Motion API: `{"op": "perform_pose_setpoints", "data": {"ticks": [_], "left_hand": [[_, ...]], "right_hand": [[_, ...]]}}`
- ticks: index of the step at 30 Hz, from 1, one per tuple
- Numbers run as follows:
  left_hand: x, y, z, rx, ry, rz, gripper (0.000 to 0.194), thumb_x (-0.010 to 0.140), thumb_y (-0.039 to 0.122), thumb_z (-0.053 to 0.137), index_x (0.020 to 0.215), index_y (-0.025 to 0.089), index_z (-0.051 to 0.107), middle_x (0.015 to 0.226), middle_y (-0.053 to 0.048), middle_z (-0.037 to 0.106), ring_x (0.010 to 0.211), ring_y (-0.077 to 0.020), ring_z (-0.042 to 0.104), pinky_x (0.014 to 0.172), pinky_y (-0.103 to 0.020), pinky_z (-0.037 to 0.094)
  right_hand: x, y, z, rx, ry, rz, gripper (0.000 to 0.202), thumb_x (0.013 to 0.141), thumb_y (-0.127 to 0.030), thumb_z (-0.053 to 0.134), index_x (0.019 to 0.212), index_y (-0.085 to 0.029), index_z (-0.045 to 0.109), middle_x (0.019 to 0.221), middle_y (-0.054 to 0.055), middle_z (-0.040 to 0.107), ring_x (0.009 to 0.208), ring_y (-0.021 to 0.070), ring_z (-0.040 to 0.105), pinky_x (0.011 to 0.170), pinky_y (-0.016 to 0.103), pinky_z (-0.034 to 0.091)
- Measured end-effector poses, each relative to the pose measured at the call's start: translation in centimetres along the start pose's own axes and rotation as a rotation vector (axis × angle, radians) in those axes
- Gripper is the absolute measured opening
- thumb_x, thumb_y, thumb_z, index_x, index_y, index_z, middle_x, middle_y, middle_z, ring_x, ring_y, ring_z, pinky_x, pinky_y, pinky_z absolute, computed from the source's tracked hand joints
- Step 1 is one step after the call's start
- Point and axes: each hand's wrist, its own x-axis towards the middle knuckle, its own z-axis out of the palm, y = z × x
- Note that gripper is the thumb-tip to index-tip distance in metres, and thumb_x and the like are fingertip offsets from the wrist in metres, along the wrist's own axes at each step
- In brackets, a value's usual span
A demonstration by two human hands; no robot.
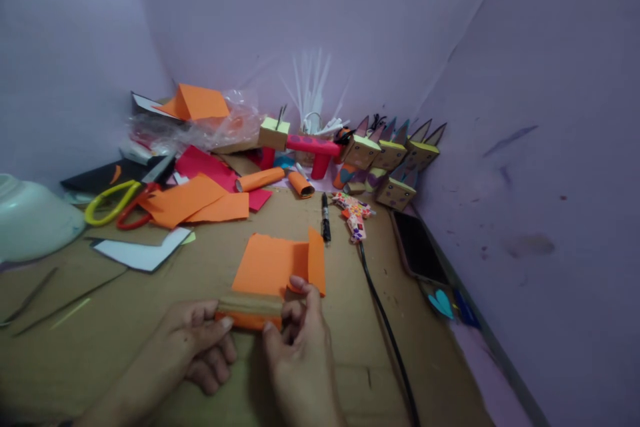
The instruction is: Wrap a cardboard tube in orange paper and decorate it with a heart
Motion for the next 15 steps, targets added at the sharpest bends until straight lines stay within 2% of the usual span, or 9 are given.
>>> {"op": "perform_pose_setpoints", "data": {"ticks": [7, 15], "left_hand": [[-0.11, 0.39, 0.22, 0.007, 0.012, -0.025, 0.034, 0.052, 0.049, 0.058, 0.059, 0.017, 0.047, 0.047, 0.002, 0.058, 0.036, -0.0099, 0.051, 0.036, -0.021, 0.040], [-0.16, 0.38, 0.12, 0.012, -0.013, -0.013, 0.026, 0.059, 0.042, 0.053, 0.065, 0.017, 0.048, 0.048, 0.002, 0.056, 0.037, -0.0100, 0.051, 0.037, -0.021, 0.040]], "right_hand": [[0.02, -0.12, -0.06, -0.011, -0.010, 0.000, 0.053, 0.067, -0.029, 0.055, 0.112, -0.019, 0.030, 0.063, -0.008, 0.045, 0.038, 0.0066, 0.034, 0.032, 0.019, 0.027], [-0.12, 0.07, 0.10, 0.003, 0.013, -0.011, 0.053, 0.066, -0.027, 0.056, 0.111, -0.019, 0.030, 0.061, -0.010, 0.045, 0.036, 0.0064, 0.032, 0.031, 0.019, 0.025]]}}
